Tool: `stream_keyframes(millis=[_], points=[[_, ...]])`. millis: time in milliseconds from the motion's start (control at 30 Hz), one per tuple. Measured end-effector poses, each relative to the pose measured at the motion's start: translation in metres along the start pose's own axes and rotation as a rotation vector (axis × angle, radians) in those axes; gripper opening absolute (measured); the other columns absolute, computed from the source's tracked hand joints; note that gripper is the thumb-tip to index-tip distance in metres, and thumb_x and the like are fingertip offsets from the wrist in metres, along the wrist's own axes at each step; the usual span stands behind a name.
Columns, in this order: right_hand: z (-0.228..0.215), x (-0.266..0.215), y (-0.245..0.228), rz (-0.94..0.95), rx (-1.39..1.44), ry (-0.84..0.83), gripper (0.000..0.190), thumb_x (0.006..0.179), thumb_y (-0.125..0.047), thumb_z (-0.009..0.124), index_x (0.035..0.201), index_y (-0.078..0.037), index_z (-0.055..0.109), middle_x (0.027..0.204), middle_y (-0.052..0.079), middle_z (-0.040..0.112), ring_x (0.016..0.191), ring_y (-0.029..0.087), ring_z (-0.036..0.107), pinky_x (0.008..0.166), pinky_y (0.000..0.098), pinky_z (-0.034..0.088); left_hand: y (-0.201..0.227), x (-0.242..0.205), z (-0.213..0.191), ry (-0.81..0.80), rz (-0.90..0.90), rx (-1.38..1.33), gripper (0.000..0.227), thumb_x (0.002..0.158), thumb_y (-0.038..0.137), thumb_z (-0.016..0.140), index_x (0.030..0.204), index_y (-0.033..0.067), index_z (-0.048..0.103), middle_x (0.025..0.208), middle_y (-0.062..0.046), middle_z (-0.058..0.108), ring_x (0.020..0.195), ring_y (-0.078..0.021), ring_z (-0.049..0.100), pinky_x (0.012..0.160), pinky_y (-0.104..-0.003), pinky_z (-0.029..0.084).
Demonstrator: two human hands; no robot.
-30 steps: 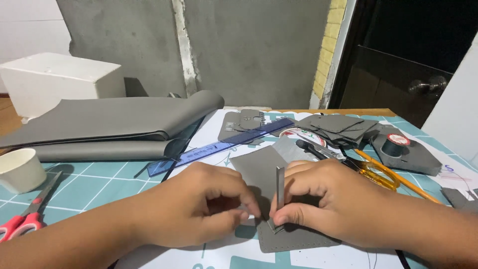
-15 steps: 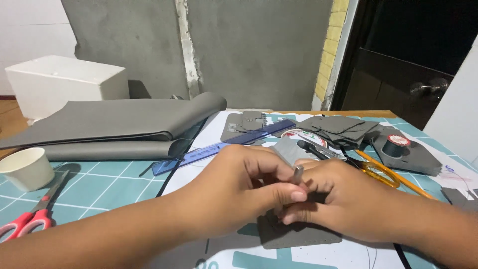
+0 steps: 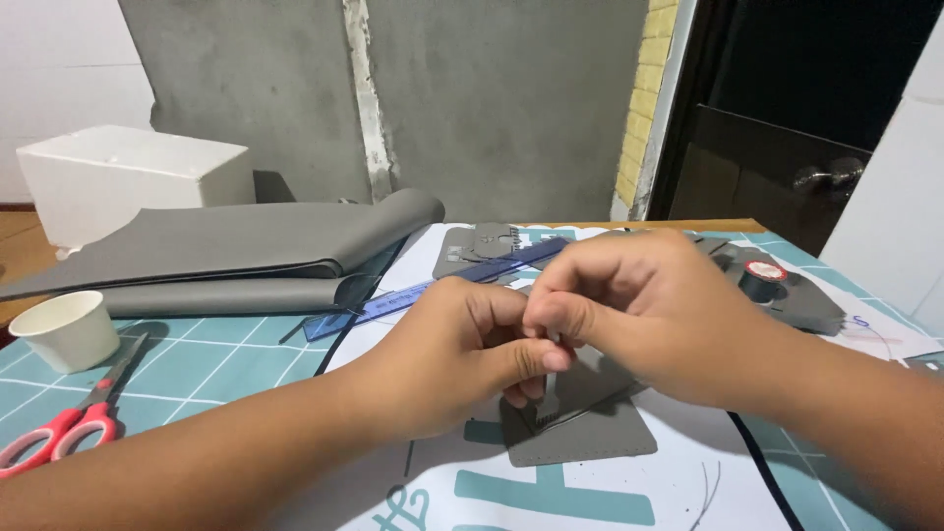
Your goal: Using a pricking iron to mark or punch stitching holes along the edges of a leather piece on a workbench.
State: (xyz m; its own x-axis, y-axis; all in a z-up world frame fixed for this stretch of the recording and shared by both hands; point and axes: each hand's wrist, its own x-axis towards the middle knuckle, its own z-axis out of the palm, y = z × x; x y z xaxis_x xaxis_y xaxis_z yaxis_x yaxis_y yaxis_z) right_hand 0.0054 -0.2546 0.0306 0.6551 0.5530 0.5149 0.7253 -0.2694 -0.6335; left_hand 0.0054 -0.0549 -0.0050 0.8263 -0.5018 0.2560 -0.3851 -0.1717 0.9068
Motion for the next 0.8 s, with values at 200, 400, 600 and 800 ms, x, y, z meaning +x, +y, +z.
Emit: stream_keyframes(millis=[200,400,600,800], points=[[0.005,-0.004,0.007,0.096,0.000,-0.023,0.034,0.097,-0.027,0.064,0.073,-0.007,0.079,0.064,0.001,0.072,0.059,0.012,0.065,0.060,0.0269,0.053,-0.001,-0.004,0.002,-0.039,-0.054,0.044,0.016,0.095,0.019,0.072,0.092,0.0045,0.075,0.070,-0.004,0.067,0.063,-0.0099,0.056,0.058,-0.026,0.048],[0.002,-0.007,0.011,0.194,-0.039,-0.013,0.029,0.095,-0.026,0.065,0.079,-0.010,0.082,0.076,0.001,0.074,0.060,0.015,0.063,0.061,0.0292,0.054,0.003,-0.013,-0.012,-0.193,-0.041,0.534,0.026,0.076,0.030,0.085,0.097,0.0165,0.078,0.099,0.003,0.067,0.083,-0.0099,0.066,0.077,-0.023,0.057],[0.000,-0.008,-0.001,0.310,-0.186,-0.262,0.035,0.095,-0.040,0.059,0.090,-0.018,0.086,0.070,-0.003,0.076,0.068,0.011,0.068,0.066,0.0272,0.053,0.010,-0.015,-0.011,-0.185,-0.093,0.587,0.027,0.076,0.036,0.083,0.098,0.0212,0.078,0.095,0.004,0.062,0.086,-0.0100,0.063,0.078,-0.024,0.053],[-0.007,-0.011,0.024,0.206,-0.034,-0.368,0.038,0.097,-0.044,0.055,0.096,-0.016,0.081,0.069,-0.002,0.069,0.067,0.009,0.065,0.069,0.0242,0.052,-0.010,-0.013,-0.019,-0.223,0.120,0.547,0.028,0.078,0.038,0.076,0.102,0.0235,0.078,0.091,0.002,0.062,0.083,-0.0130,0.065,0.078,-0.027,0.053]])
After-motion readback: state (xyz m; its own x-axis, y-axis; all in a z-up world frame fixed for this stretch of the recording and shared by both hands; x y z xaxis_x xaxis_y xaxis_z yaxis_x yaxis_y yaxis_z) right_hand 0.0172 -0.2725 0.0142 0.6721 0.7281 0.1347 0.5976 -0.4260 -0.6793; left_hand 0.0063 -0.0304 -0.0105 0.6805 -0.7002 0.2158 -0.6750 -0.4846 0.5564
